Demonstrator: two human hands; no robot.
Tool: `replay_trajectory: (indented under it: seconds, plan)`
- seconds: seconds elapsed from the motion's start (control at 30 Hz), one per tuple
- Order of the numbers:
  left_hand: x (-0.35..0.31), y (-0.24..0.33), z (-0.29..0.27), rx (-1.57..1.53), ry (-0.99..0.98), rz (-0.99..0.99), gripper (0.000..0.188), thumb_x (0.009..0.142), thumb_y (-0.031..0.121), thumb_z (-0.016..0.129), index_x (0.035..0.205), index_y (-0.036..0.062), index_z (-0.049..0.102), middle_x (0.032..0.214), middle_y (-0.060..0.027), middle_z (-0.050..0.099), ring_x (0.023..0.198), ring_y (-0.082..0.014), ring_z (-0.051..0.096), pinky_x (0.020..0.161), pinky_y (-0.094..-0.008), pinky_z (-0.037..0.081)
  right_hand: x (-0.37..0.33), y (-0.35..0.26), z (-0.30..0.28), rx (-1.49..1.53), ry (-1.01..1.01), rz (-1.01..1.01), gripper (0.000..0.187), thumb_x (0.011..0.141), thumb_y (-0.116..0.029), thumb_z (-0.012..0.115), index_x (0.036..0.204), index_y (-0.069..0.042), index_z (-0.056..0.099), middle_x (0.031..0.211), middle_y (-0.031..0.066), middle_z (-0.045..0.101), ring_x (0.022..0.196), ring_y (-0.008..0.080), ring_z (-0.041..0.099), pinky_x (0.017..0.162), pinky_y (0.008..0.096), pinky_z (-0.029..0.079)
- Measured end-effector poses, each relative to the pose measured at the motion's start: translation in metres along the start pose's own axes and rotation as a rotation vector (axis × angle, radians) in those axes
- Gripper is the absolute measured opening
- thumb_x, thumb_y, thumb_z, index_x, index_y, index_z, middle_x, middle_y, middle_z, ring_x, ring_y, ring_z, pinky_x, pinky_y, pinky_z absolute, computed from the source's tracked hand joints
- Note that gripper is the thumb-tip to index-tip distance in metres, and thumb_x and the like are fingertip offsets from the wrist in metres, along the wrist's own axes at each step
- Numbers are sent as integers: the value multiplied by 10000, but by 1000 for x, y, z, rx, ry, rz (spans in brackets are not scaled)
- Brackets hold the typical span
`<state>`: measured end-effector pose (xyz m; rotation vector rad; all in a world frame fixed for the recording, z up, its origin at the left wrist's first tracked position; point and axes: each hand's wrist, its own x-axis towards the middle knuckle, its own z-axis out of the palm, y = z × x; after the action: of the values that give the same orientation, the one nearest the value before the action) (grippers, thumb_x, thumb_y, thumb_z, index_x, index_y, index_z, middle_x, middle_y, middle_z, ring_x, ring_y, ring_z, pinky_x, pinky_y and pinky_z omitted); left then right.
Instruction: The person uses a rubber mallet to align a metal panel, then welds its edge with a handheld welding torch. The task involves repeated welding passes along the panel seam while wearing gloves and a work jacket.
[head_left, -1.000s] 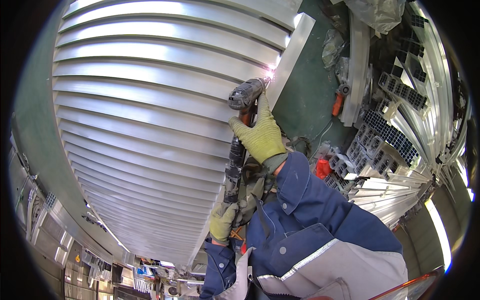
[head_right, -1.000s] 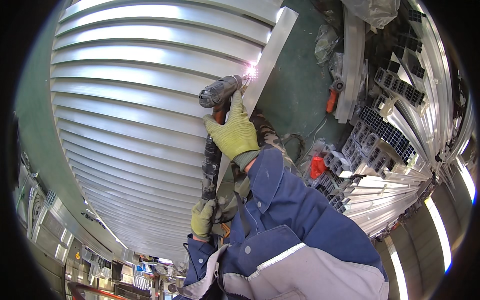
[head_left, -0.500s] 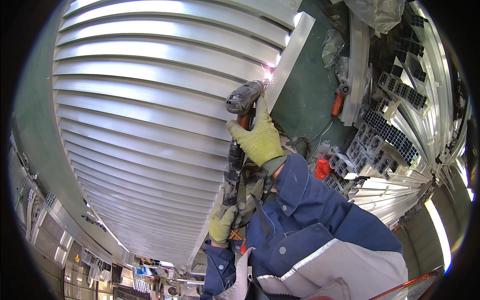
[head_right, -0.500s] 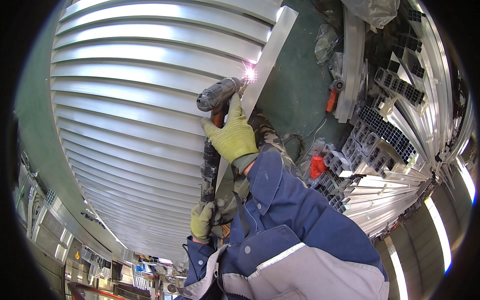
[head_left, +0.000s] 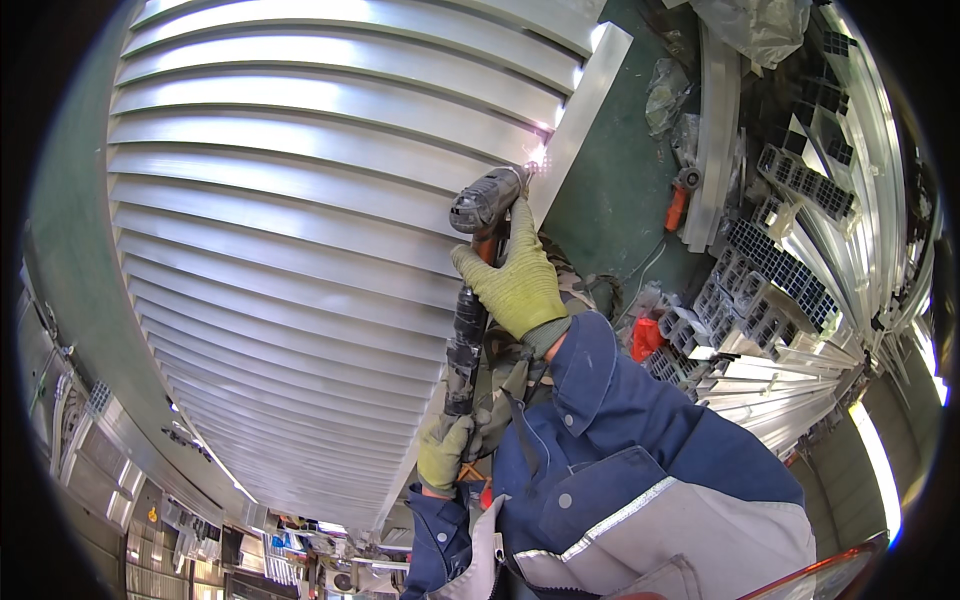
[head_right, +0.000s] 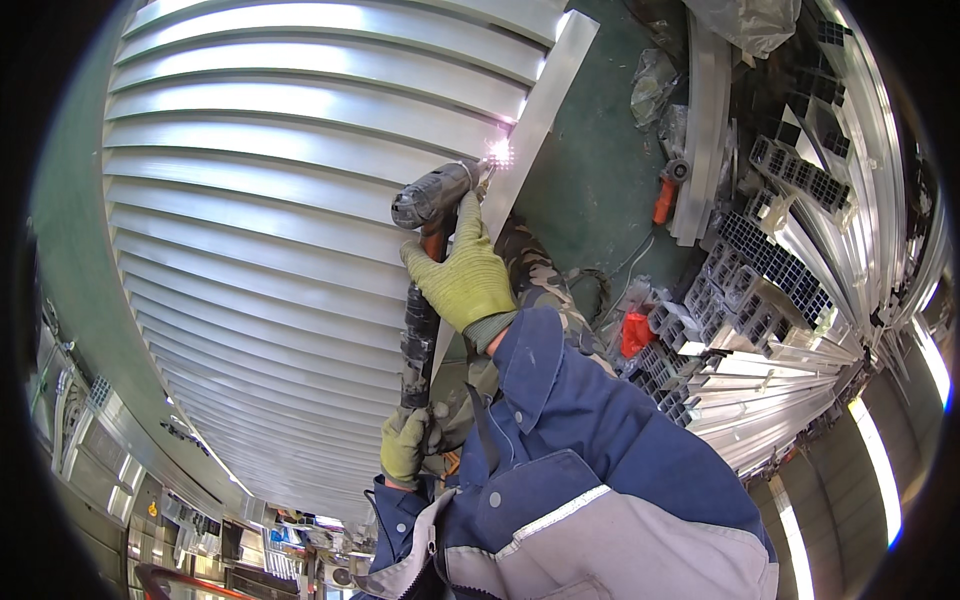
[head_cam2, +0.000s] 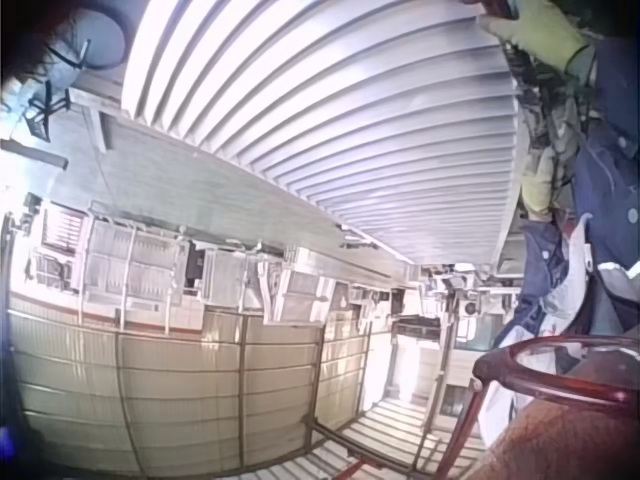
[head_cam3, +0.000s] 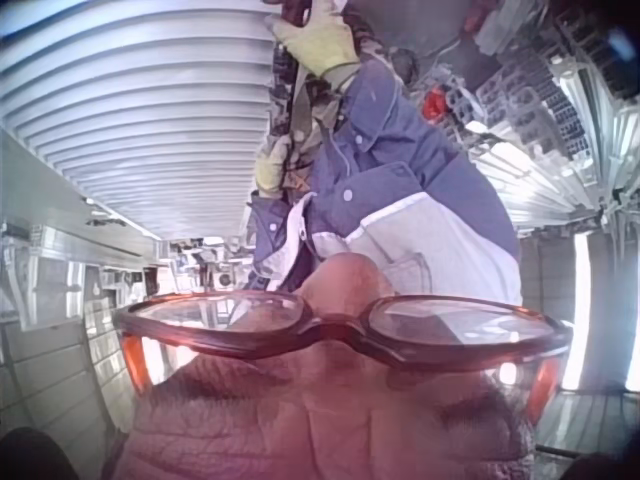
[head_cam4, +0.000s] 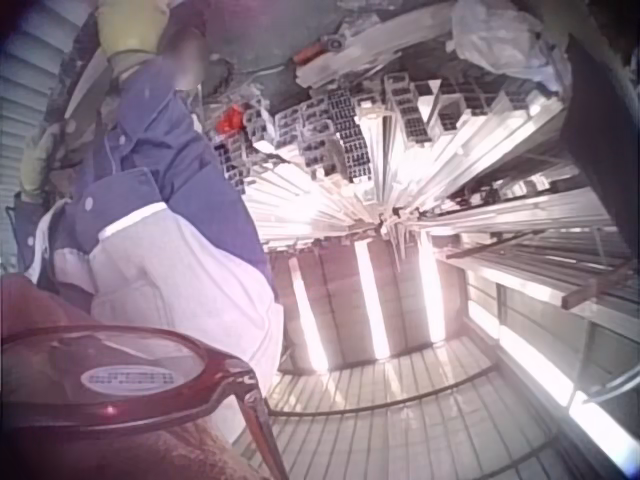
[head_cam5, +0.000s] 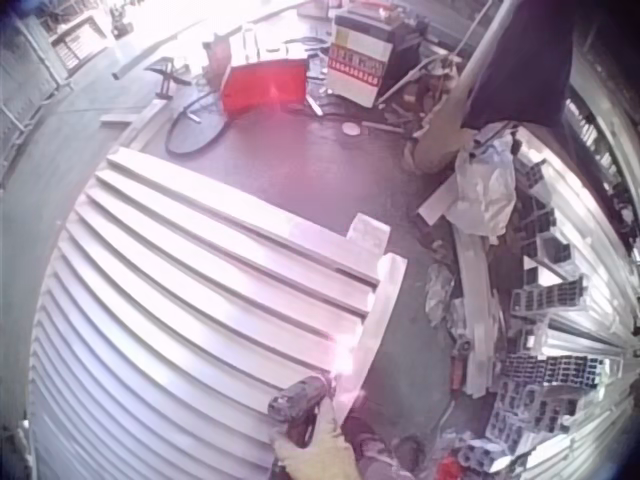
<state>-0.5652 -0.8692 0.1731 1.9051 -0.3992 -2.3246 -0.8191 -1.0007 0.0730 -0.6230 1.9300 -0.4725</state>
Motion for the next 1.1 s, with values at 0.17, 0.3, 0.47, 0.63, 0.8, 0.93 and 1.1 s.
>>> replay_trajectory:
  seconds: [0.17,0.3,0.47,0.63,0.8,0.93,1.1]
  plan:
    - [-5,-3,-2,-2,13,-35,408,1123,372,716,1249,-4,814,737,4,649,602,-65,523,574,-245,391,-3,2,3,22,-7,-10,1149,948,-467,841,1752,55,207,1538,371,615,1372,519,668,1146,511,559]
    - [-7,-8,-6,-25,4,-25,410,1113,357,711,1262,-12,811,737,3,653,608,-68,530,579,-247,395,-10,-5,1,25,-3,12,1134,949,-456,843,1750,49,219,1503,366,638,1352,513,681,1135,511,563]
    - [-12,-19,-12,-18,38,-37,411,1087,351,711,1196,-34,804,708,-29,646,566,-107,531,556,-288,414,-25,-11,5,59,3,0,1098,938,-437,878,1728,48,290,1433,305,696,1280,441,727,1086,464,583]
    - [-16,-47,-25,-18,68,31,378,1096,310,694,1196,-39,797,705,-37,636,565,-108,525,554,-287,410,-33,-10,13,49,-57,-6,1159,945,-483,847,1739,97,234,1559,373,605,1389,498,668,1143,483,564]
    - [-17,-52,-27,-67,45,-9,376,1103,300,695,1234,-43,779,716,-34,640,566,-105,522,554,-277,409,-36,3,25,19,1,-19,1106,930,-452,880,1744,10,292,1405,312,724,1271,476,740,1069,480,596]
    - [-12,-61,-33,-73,27,-10,404,1108,322,706,1253,-50,769,720,-31,647,563,-100,519,553,-273,408,-33,10,30,-17,5,-8,1113,930,-466,877,1746,7,288,1397,311,726,1257,476,744,1065,482,596]
    - [-9,-57,-29,-93,7,-14,435,1116,354,720,1248,-57,775,718,-28,651,563,-94,523,557,-270,412,-33,10,27,-44,3,39,1130,927,-483,876,1751,10,280,1392,319,724,1266,472,739,1076,482,587]
